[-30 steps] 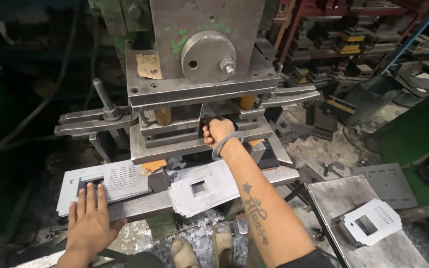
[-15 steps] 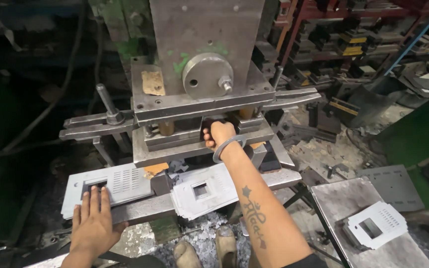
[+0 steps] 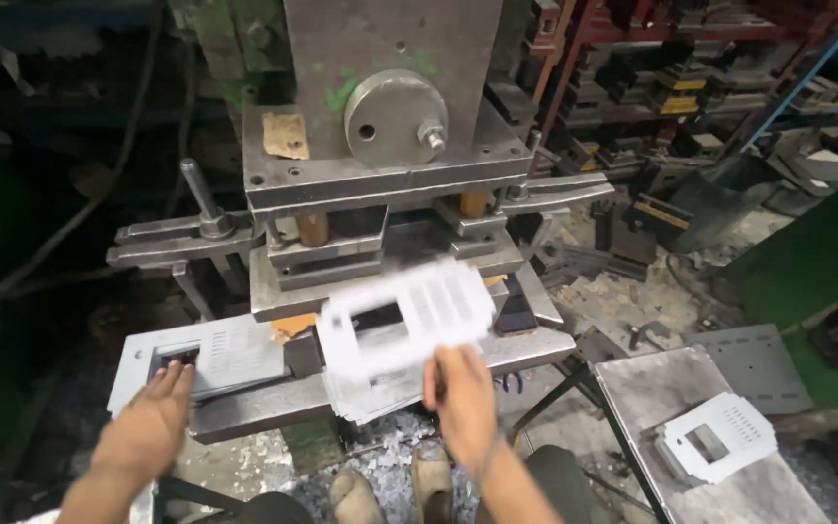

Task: Operating a manual press machine to stamp or punch holes in vented metal covers.

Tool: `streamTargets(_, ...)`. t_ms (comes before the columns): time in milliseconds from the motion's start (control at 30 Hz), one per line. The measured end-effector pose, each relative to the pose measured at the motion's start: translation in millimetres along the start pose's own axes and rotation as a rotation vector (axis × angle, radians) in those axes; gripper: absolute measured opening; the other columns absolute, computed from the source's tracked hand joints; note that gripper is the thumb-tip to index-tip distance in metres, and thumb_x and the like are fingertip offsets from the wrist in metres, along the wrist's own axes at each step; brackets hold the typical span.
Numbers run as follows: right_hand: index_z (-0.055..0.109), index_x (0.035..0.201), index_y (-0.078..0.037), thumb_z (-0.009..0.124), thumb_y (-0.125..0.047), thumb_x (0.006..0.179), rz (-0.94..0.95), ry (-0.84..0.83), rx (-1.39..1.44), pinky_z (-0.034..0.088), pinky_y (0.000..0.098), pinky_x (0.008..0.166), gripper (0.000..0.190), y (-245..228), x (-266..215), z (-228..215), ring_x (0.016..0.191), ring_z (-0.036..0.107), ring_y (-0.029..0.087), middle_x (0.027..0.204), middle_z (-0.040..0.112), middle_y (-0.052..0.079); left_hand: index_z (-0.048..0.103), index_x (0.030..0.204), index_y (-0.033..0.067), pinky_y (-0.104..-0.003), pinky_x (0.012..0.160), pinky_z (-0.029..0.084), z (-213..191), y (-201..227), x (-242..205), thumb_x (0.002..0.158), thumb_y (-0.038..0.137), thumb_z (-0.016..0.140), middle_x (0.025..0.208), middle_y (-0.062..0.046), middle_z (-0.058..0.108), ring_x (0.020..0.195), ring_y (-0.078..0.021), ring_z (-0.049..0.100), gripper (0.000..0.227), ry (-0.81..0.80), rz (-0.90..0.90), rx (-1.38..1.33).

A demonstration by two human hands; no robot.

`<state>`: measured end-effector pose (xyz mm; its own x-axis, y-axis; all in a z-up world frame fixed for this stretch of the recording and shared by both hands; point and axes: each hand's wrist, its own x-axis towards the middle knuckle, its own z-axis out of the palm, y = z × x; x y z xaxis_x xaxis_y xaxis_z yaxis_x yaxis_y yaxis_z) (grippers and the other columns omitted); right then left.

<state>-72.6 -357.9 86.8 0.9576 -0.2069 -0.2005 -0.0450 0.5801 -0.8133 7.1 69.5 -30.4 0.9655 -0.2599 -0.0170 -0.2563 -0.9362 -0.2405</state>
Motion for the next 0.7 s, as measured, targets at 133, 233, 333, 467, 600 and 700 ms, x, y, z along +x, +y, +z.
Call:
streamTargets(133, 0.064, 0.091, -0.001, 0.060, -0.016, 0.106, 0.190, 0.199, -0.168, 0.035, 0.0291, 0.043, 0.021, 49, -17, -44, 0.049, 0.044, 0.016, 0.069, 0.060, 0.010, 0.045, 0.146, 0.0268, -0.038, 0.097, 0.062, -74, -2, -1, 0.094, 0.038, 0.055, 0.146, 0.011, 0.058, 0.117, -0.0198, 0.072, 0.054, -0.183, -0.141, -0.114)
streamTargets(233, 0.067, 0.079, 0.002, 0.073, -0.034, 0.097, 0.297, 0.254, -0.413, 0.030, 0.0267, 0.036, 0.040, 81, -22, -73, 0.038, 0.043, 0.015, 0.055, 0.058, 0.009, 0.057, 0.132, 0.0405, -0.038, 0.087, 0.063, -88, -18, 14, 0.100, 0.046, 0.047, 0.109, 0.003, 0.080, 0.094, -0.0201, 0.080, 0.034, -0.399, -0.216, -0.106)
streamTargets(333, 0.068, 0.083, -0.001, 0.069, -0.033, 0.101, 0.429, 0.178, -0.384, 0.030, 0.0255, 0.044, 0.036, 82, -42, -68, 0.049, 0.046, 0.012, 0.064, 0.059, 0.007, 0.062, 0.128, 0.0451, -0.036, 0.092, 0.062, -91, -32, 9, 0.090, 0.044, 0.056, 0.115, 0.006, 0.077, 0.101, -0.0206, 0.077, 0.038, -0.318, -0.131, -0.084)
streamTargets(467, 0.074, 0.094, 0.000, 0.068, -0.015, 0.101, 0.445, -0.015, -0.432, 0.035, 0.0244, 0.041, 0.017, 97, -51, -70, 0.047, 0.053, 0.012, 0.069, 0.068, 0.008, 0.076, 0.115, 0.0317, -0.024, 0.086, 0.060, -172, -8, -23, 0.089, 0.042, 0.068, 0.104, 0.010, 0.085, 0.090, -0.0072, 0.078, 0.030, -0.491, -0.135, -0.344)
streamTargets(600, 0.067, 0.117, -0.003, 0.064, -0.014, 0.103, 0.555, -0.424, -0.211, 0.044, 0.0196, 0.048, 0.017, 87, -83, -38, 0.058, 0.057, 0.010, 0.085, 0.068, 0.010, 0.084, 0.102, 0.0276, -0.019, 0.079, 0.060, -245, 30, -64, 0.091, 0.042, 0.073, 0.094, 0.012, 0.085, 0.086, 0.0000, 0.080, 0.021, -0.815, -0.115, -0.550)
streamTargets(700, 0.054, 0.135, 0.004, 0.061, -0.021, 0.100, 0.263, -0.688, -0.248, 0.062, 0.0291, 0.085, 0.044, 92, -111, 0, 0.087, 0.068, 0.016, 0.124, 0.066, 0.020, 0.078, 0.107, 0.0328, -0.016, 0.091, 0.064, -255, 63, -83, 0.088, 0.050, 0.077, 0.104, 0.017, 0.084, 0.099, 0.0060, 0.081, 0.026, -0.778, 0.103, -0.585)
